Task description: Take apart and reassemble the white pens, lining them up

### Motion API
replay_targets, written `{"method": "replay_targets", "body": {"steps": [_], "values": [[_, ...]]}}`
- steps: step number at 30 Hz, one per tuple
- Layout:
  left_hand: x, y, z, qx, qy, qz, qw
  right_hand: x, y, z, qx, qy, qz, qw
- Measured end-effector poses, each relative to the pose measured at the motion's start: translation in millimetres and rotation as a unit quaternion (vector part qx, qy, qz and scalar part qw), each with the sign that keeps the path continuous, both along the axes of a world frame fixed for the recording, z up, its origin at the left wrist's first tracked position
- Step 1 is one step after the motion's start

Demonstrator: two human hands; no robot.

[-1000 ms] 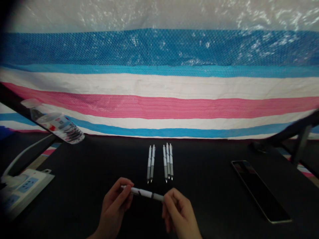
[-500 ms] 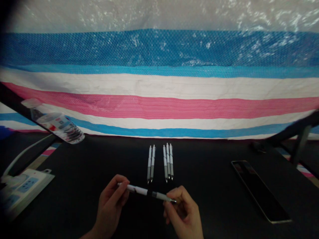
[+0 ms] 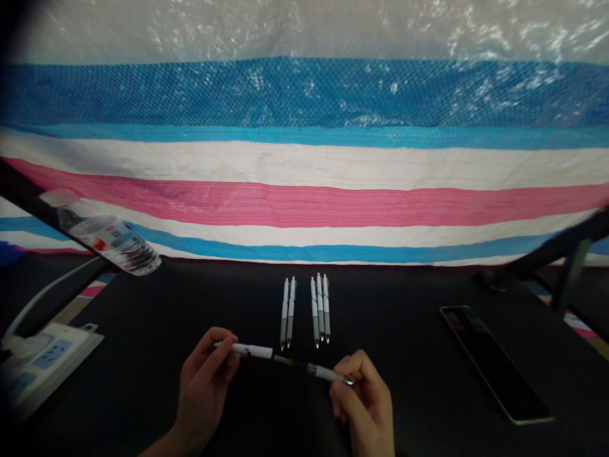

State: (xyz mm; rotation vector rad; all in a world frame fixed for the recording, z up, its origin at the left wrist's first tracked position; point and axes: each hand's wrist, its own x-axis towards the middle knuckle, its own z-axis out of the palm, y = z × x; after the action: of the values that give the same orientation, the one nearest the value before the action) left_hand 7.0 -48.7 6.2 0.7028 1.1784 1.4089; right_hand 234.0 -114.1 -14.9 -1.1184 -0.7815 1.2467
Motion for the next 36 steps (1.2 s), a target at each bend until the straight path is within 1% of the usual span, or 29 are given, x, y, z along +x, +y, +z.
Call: {"method": "replay_targets", "body": {"steps": [5,7,9,12,14,16,20,24,27,30,33,36], "values": [[1,0,3.0,-0.007,0.005,-0.005,1.000,-1,0,2.9,-0.020,-0.007,-0.015,1.000],[1,-2,3.3,-0.010,0.004,-0.010,1.000,-4,1,5.8,-0.023,-0.018,-0.007,1.000],[3,-5,2.6,-0.019,0.003,-0.021,1.000,-8,2,9.0,-0.027,-0.031,0.016,0.999],[6,-11,-0.6,-0.034,0.017,-0.054,0.998,-18,2,11.2,-0.033,-0.055,0.059,0.996],[7,-15,-3.9,-0.036,0.026,-0.068,0.997,-23,2,9.5,-0.031,-0.081,0.074,0.993],[8,-16,-7.1,-0.033,0.027,-0.067,0.997,-23,1,5.7,-0.027,-0.113,0.087,0.989],[7,-17,-9.7,-0.028,0.032,-0.070,0.997,-15,3,-1.2,-0.014,-0.166,0.121,0.979],[7,-17,-8.0,-0.025,0.041,-0.070,0.996,-11,4,0.0,-0.006,-0.175,0.121,0.977],[7,-18,-8.5,-0.024,0.048,-0.081,0.995,-13,4,2.5,-0.005,-0.180,0.103,0.978],[7,-19,-10.8,-0.021,0.050,-0.087,0.995,-13,3,1.2,-0.017,-0.191,0.092,0.977],[7,-18,-12.7,-0.021,0.049,-0.086,0.995,-11,5,-0.7,-0.037,-0.219,0.125,0.967],[7,-17,-13.2,-0.024,0.049,-0.088,0.995,-10,6,2.0,-0.031,-0.245,0.167,0.954]]}}
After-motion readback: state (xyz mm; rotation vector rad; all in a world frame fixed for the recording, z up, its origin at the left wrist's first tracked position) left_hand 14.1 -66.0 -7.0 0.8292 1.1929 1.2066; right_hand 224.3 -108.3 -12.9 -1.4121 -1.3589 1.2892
